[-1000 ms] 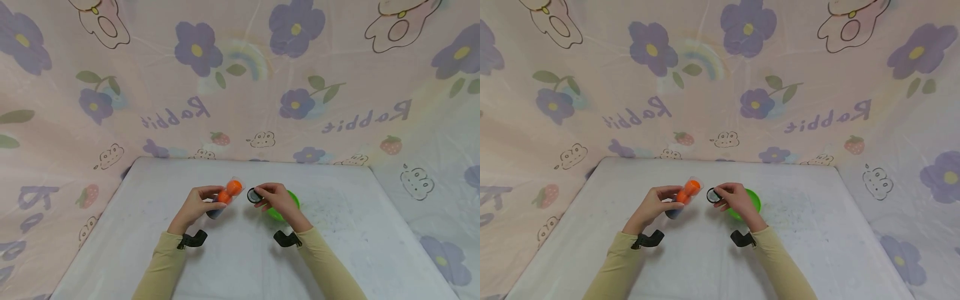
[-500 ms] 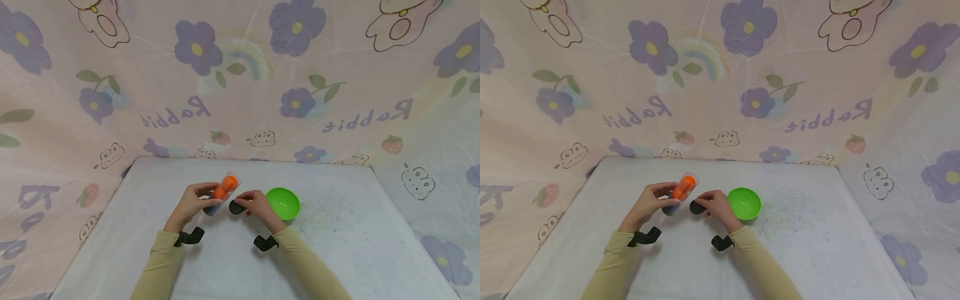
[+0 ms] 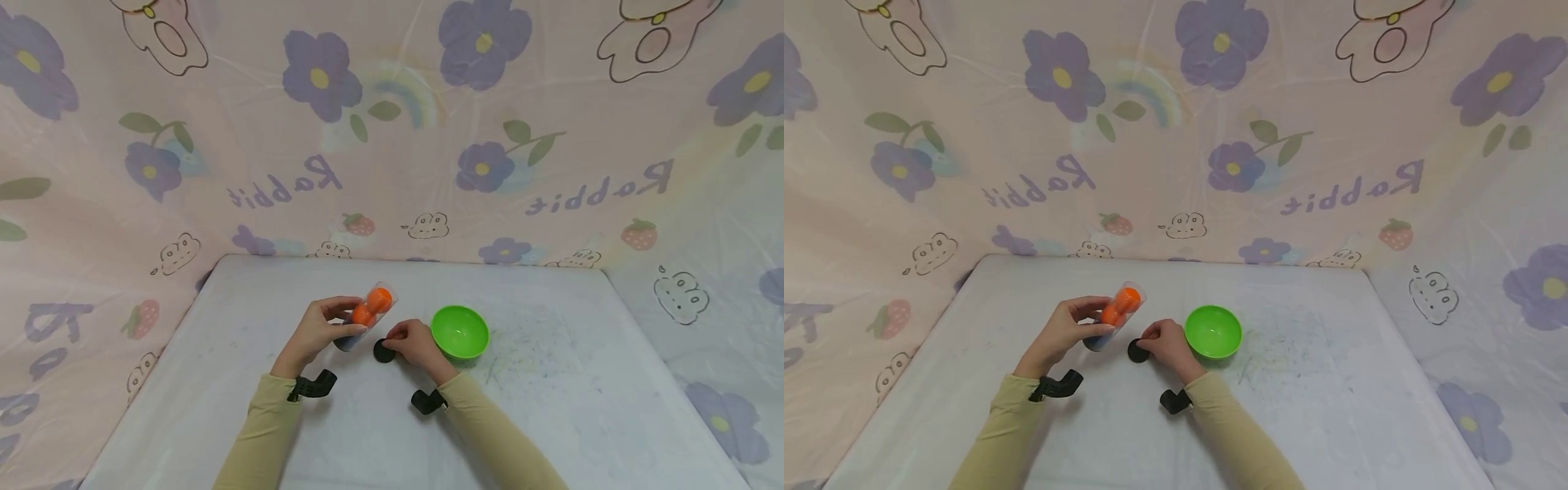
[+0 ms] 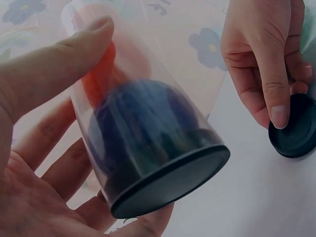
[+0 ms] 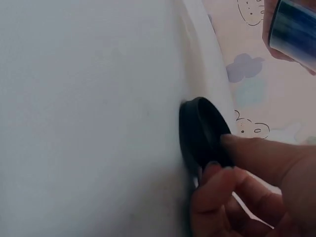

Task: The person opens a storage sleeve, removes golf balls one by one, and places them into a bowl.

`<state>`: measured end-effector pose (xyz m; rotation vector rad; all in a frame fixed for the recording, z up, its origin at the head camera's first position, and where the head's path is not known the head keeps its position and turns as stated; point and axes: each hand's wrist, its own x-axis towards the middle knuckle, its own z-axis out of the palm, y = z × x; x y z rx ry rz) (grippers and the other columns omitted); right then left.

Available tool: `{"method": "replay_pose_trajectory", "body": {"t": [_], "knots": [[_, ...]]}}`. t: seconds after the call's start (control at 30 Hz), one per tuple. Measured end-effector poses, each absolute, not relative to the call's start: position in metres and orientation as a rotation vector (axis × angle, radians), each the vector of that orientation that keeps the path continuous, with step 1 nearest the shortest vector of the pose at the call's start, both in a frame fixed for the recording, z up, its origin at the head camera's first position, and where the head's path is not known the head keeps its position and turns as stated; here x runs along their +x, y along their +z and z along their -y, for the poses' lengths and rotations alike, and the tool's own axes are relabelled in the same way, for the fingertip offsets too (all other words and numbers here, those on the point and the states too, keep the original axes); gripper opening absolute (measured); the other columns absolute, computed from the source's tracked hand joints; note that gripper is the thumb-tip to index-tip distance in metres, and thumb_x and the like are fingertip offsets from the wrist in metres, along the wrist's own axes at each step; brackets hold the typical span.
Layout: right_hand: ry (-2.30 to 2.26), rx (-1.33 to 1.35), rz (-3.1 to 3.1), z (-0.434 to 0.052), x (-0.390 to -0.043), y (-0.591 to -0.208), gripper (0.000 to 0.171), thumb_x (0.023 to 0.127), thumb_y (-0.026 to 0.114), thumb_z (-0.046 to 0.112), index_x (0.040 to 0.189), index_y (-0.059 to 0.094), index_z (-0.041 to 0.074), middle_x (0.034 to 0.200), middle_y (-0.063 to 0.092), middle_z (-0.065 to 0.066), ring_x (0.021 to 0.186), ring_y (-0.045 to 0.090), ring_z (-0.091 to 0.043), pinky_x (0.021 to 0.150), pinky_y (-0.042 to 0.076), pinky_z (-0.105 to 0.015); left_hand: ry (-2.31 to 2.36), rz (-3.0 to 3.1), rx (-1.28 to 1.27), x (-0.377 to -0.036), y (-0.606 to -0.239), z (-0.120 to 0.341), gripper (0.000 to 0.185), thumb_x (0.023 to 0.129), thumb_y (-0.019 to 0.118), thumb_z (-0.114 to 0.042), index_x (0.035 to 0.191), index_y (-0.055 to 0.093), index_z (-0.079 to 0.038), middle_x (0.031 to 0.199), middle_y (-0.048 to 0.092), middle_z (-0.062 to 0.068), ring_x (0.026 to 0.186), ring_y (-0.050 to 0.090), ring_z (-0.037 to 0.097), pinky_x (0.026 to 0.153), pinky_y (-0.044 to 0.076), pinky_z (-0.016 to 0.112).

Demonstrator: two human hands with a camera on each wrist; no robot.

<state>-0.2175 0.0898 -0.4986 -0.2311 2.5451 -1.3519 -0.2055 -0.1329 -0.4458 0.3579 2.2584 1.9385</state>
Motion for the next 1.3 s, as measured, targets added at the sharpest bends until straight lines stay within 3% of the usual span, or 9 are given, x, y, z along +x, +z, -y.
{"method": "replay_pose_trajectory", "body": {"t": [0.3, 0.57, 0.93, 1.3], "knots": [[-1.366, -0.231, -2.543, -0.088, -0.208, -0.490, 0.017, 0.090, 0.067, 0.013, 0.102, 0.069, 0.002, 0.083, 0.064, -0.003, 0.065, 0.058, -0.014, 0.057, 0.050, -0.026, 1.908, -2.262, 0.358, -0.203, -0.439, 0.131, 0.050, 0.074, 0.083, -0.011, 0.121, 0.066, -0.009, 0.117, 0.066, 0.005, 0.100, 0.056, 0.031, 0.079, 0.049, 0.039], [-1.502, -0.501, -2.555, -0.106, -0.190, -0.447, 0.028, 0.088, 0.069, 0.010, 0.115, 0.064, 0.002, 0.109, 0.064, -0.013, 0.089, 0.064, -0.022, 0.077, 0.054, -0.034, 1.851, -2.299, 0.391, -0.201, -0.425, 0.129, 0.048, 0.075, 0.083, -0.014, 0.120, 0.067, -0.008, 0.115, 0.066, 0.005, 0.098, 0.056, 0.031, 0.077, 0.048, 0.039], [-1.870, -0.313, -2.332, -0.151, -0.185, -0.421, 0.042, 0.086, 0.074, 0.018, 0.125, 0.061, 0.010, 0.119, 0.062, -0.010, 0.103, 0.064, -0.022, 0.084, 0.052, -0.032, 1.725, -2.376, 0.469, -0.220, -0.451, 0.120, 0.048, 0.069, 0.088, -0.028, 0.114, 0.071, -0.021, 0.110, 0.066, -0.002, 0.095, 0.057, 0.026, 0.075, 0.050, 0.039], [-1.879, -0.218, -2.284, -0.163, -0.188, -0.434, 0.047, 0.087, 0.072, 0.022, 0.129, 0.059, 0.005, 0.125, 0.060, -0.010, 0.107, 0.063, -0.023, 0.087, 0.051, -0.034, 1.621, -2.396, 0.536, -0.227, -0.455, 0.095, 0.047, 0.068, 0.088, -0.016, 0.113, 0.072, -0.015, 0.108, 0.066, -0.004, 0.089, 0.057, 0.023, 0.075, 0.050, 0.036]]}}
